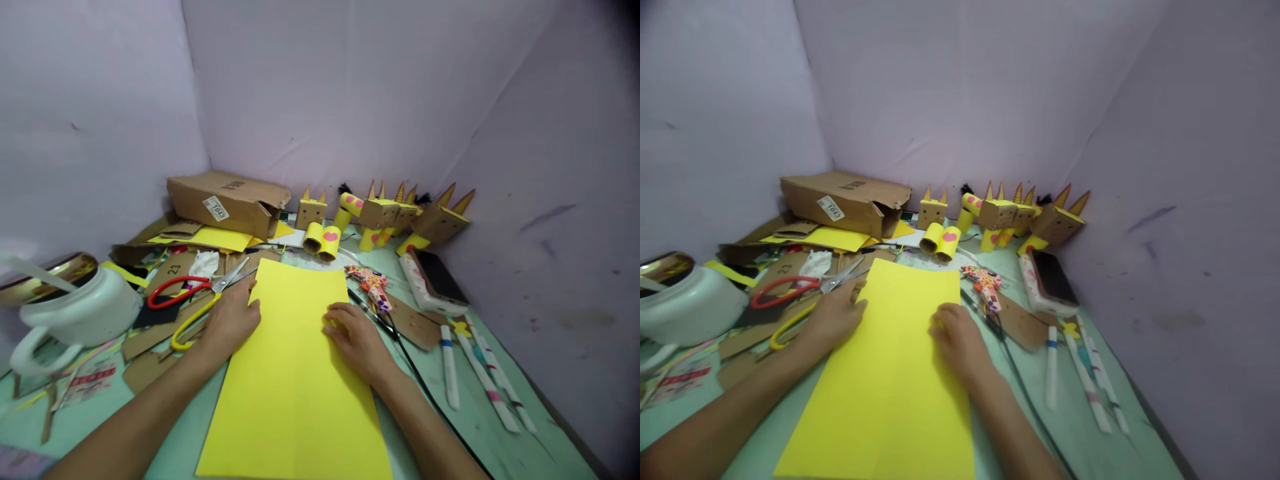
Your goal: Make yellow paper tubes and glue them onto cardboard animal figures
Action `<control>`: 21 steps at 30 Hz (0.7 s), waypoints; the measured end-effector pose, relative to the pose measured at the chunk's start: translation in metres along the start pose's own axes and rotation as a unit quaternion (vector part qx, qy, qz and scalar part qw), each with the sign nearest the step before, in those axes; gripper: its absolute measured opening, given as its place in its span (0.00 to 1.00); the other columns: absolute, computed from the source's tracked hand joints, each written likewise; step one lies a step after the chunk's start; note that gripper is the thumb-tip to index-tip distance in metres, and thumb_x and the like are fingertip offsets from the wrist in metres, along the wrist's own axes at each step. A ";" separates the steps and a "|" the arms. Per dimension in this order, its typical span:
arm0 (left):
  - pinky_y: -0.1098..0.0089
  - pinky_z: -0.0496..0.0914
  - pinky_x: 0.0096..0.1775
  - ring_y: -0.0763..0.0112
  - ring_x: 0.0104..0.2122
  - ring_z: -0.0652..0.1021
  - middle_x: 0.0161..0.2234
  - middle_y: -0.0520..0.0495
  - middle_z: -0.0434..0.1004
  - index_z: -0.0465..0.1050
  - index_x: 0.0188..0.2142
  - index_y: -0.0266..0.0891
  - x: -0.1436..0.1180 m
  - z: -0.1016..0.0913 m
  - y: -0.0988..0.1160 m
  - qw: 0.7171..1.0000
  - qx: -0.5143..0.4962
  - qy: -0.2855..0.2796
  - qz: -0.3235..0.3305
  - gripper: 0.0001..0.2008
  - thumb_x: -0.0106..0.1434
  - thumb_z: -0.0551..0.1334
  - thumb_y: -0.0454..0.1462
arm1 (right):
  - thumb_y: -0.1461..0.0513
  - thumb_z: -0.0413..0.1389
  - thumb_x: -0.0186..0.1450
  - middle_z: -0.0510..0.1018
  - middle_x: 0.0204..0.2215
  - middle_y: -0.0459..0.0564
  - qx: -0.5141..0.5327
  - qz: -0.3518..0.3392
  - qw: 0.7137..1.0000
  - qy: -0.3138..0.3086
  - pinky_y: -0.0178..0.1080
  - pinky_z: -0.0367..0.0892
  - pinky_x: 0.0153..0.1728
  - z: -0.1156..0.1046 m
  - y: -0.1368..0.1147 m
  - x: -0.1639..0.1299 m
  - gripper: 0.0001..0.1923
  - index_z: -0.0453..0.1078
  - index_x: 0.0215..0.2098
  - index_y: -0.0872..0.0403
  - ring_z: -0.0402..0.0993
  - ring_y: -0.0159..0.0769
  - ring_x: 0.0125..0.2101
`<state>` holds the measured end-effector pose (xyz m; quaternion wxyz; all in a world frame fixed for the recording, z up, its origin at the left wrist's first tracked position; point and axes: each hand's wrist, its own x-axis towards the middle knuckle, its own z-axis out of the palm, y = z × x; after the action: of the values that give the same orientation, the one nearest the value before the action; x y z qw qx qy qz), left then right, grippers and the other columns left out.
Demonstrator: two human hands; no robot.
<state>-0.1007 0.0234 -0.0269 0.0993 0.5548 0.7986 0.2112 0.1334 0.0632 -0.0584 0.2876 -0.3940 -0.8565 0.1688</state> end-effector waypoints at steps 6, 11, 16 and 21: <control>0.57 0.70 0.41 0.53 0.45 0.75 0.49 0.40 0.72 0.61 0.54 0.40 -0.022 -0.033 -0.007 0.986 0.057 0.063 0.142 0.22 0.59 0.51 0.35 | 0.64 0.51 0.63 0.73 0.44 0.56 -0.043 -0.066 0.996 0.039 0.46 0.68 0.45 -0.041 0.009 -0.027 0.09 0.69 0.41 0.53 0.70 0.42 0.46; 0.54 0.57 0.55 0.56 0.57 0.63 0.57 0.41 0.64 0.65 0.52 0.40 -0.029 -0.052 -0.044 0.879 0.171 -0.041 0.443 0.28 0.52 0.51 0.24 | 0.73 0.47 0.58 0.70 0.51 0.59 -0.158 -0.116 0.981 -0.008 0.52 0.63 0.50 -0.063 0.028 -0.045 0.22 0.66 0.49 0.57 0.64 0.46 0.52; 0.52 0.50 0.59 0.61 0.58 0.62 0.58 0.48 0.63 0.57 0.58 0.47 -0.031 -0.048 -0.051 0.811 0.232 -0.158 0.513 0.31 0.56 0.50 0.24 | 0.78 0.43 0.50 0.60 0.60 0.55 -0.212 -0.149 0.959 -0.119 0.57 0.54 0.56 -0.050 0.028 -0.036 0.39 0.55 0.60 0.57 0.52 0.47 0.60; 0.52 0.52 0.58 0.60 0.56 0.66 0.56 0.45 0.67 0.60 0.56 0.42 -0.025 -0.043 -0.045 0.770 0.241 -0.155 0.570 0.23 0.63 0.48 0.27 | 0.76 0.43 0.55 0.61 0.60 0.49 -0.182 -0.165 0.952 -0.185 0.57 0.51 0.57 -0.047 0.022 -0.029 0.36 0.55 0.60 0.52 0.54 0.43 0.59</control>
<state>-0.1464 -0.0232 -0.0104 -0.0536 0.9390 0.3346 -0.0589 0.1909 0.0581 -0.0437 0.0714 -0.2551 -0.9638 0.0302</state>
